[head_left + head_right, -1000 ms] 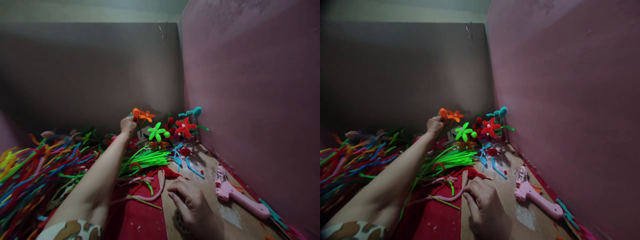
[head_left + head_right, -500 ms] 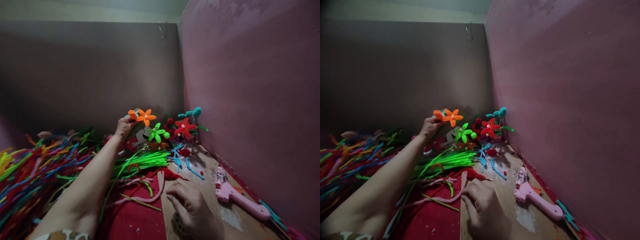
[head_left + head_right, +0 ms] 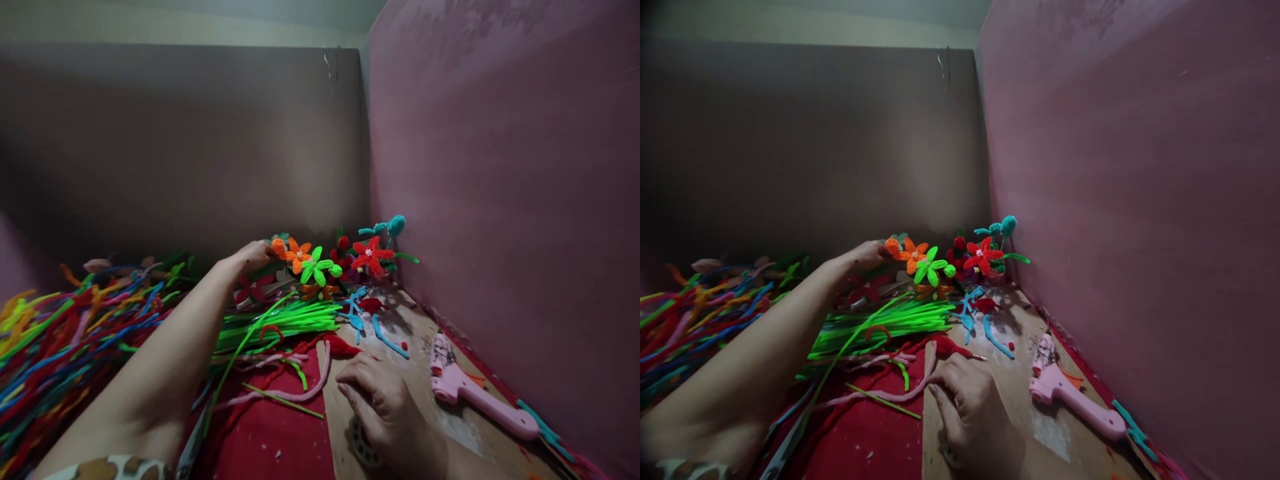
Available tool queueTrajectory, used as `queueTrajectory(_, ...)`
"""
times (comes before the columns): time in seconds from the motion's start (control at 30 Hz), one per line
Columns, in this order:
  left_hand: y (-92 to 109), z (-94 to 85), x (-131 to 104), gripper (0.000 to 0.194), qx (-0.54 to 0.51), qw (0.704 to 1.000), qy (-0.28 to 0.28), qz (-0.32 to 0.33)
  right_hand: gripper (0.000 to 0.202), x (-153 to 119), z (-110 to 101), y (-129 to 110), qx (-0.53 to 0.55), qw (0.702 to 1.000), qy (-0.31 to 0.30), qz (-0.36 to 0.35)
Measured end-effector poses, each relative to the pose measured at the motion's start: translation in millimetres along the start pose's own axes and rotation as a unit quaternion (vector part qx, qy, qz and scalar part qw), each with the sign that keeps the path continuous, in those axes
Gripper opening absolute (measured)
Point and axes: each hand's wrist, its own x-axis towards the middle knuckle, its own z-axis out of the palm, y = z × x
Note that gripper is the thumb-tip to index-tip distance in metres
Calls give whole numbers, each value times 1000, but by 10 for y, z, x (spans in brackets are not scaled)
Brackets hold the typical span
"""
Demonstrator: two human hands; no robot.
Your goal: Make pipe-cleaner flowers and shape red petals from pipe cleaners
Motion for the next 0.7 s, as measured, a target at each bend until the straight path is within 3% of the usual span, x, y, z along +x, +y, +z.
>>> queueTrajectory(0.13,109,-161,-47,20,96,990,-107,-4,12,-11,2,26,-1,1000,1,0)
queueTrajectory(0.23,197,-355,-133,27,155,981,-113,-15,12,-30,5,42,0,1000,-5,3)
queueTrajectory(0.3,269,-502,-211,23,191,979,-72,-21,12,-39,1,38,3,1000,-7,11)
queueTrajectory(0.43,476,-732,-467,27,238,968,72,-29,7,-42,-26,14,7,998,6,70)
queueTrajectory(0.53,660,-783,-783,27,193,967,166,-16,15,-38,-47,21,-1,995,18,98)
queueTrajectory(0.63,799,-747,-1176,31,120,978,172,2,17,-44,-54,61,11,996,15,88)
queueTrajectory(0.7,833,-694,-1437,40,89,987,136,0,19,-53,-55,92,18,995,25,91)
